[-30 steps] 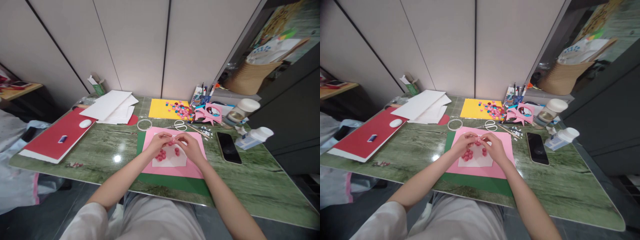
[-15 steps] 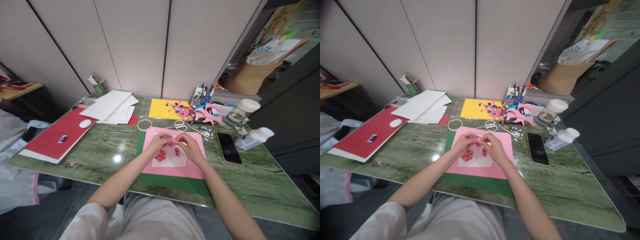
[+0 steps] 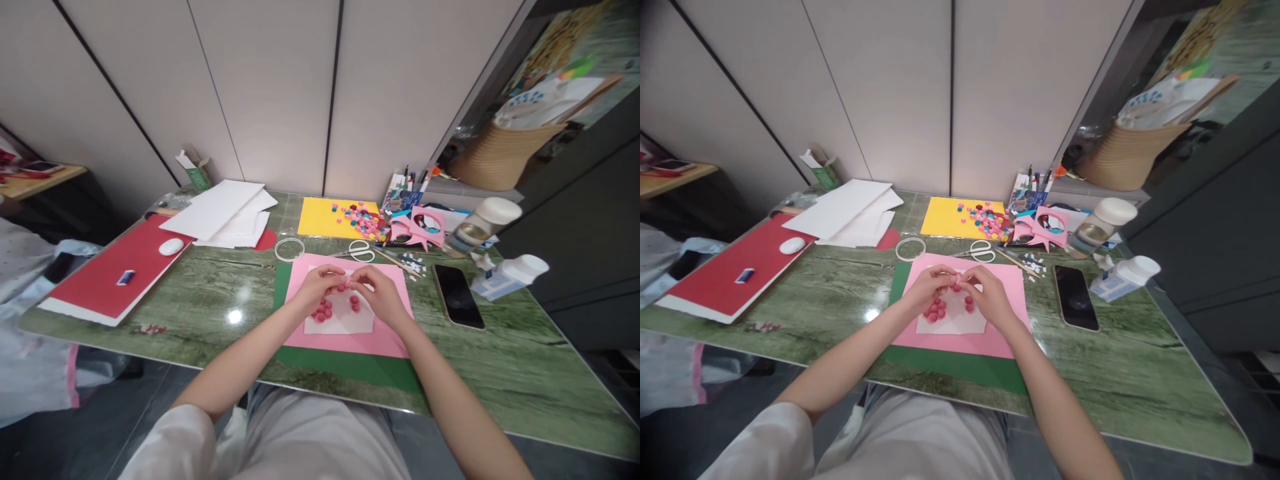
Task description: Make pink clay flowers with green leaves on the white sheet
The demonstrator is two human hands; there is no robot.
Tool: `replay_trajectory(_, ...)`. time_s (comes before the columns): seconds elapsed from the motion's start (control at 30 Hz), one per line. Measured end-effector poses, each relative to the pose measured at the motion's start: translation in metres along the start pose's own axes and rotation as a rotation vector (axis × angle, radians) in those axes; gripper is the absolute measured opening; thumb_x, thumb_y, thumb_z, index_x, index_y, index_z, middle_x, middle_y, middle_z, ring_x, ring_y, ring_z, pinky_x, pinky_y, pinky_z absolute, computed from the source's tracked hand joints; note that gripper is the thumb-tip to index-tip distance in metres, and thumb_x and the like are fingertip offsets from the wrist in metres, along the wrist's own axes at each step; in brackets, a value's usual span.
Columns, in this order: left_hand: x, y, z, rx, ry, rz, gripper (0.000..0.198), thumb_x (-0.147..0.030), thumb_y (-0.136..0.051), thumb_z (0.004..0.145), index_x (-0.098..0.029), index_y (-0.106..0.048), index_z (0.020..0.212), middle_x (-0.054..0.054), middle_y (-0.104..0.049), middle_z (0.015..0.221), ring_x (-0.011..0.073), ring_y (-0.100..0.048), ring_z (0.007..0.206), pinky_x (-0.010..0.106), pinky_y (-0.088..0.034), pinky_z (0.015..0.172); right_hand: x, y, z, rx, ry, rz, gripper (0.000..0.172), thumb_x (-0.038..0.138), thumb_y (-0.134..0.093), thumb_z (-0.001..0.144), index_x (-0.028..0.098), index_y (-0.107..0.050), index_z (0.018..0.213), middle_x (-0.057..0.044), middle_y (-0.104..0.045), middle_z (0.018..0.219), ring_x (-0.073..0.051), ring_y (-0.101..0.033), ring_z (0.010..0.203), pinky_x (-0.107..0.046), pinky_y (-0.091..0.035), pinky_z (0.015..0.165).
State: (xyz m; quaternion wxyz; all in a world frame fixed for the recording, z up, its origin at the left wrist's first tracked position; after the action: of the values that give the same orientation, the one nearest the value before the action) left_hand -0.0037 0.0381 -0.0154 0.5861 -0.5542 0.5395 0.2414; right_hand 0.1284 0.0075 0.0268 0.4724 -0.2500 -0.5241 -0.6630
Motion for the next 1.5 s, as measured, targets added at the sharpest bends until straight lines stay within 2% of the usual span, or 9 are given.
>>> replay_trajectory(0.5,0.0003,0.0011,0.0002,-0.013,0.014,-0.011,0.03,-0.029,-0.074,0.053,-0.014,-0.06,0.075,0.0,-0.059,0.06,0.0043,-0.045,0.046,0.018,-0.027,0.043,-0.002,-0.0003,-0.0006,-0.003,-0.03,-0.027,0.012,0.032,-0.055,0.079,0.021,-0.056,0.081,-0.002,-0.059,0.083,-0.014,-0.057,0.071,-0.028,-0.045,0.067)
replay_trajectory(1.0,0.0022,0.0019,0.0001,-0.01,-0.025,0.092,0.027,-0.03,-0.073,0.057,-0.014,-0.061,0.075,0.0,-0.057,0.057,0.0045,-0.042,0.046,0.019,-0.026,0.043,-0.0031,-0.0005,-0.0004,0.105,-0.044,-0.028,0.007,0.028,-0.051,0.08,0.021,-0.052,0.081,-0.001,-0.056,0.084,-0.013,-0.056,0.071,-0.028,-0.044,0.066)
replay_trajectory(1.5,0.0014,-0.0001,-0.0007,-0.011,0.011,0.038,0.031,-0.031,-0.074,0.055,-0.013,-0.06,0.075,-0.001,-0.056,0.056,0.0045,-0.042,0.045,0.019,-0.025,0.043,-0.0048,0.0008,-0.0004,0.031,-0.044,-0.041,0.009,0.029,-0.053,0.079,0.021,-0.054,0.082,-0.002,-0.059,0.083,-0.014,-0.057,0.072,-0.028,-0.044,0.067)
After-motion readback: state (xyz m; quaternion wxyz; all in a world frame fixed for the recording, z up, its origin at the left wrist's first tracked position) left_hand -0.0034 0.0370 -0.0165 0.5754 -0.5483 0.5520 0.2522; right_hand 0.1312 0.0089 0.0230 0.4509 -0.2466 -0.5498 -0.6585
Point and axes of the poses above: each hand's wrist, its own z-axis towards the middle knuckle, its own y-axis out of the back of the hand, x = y × z, the point moved 5 cm from there along z, towards the middle knuckle
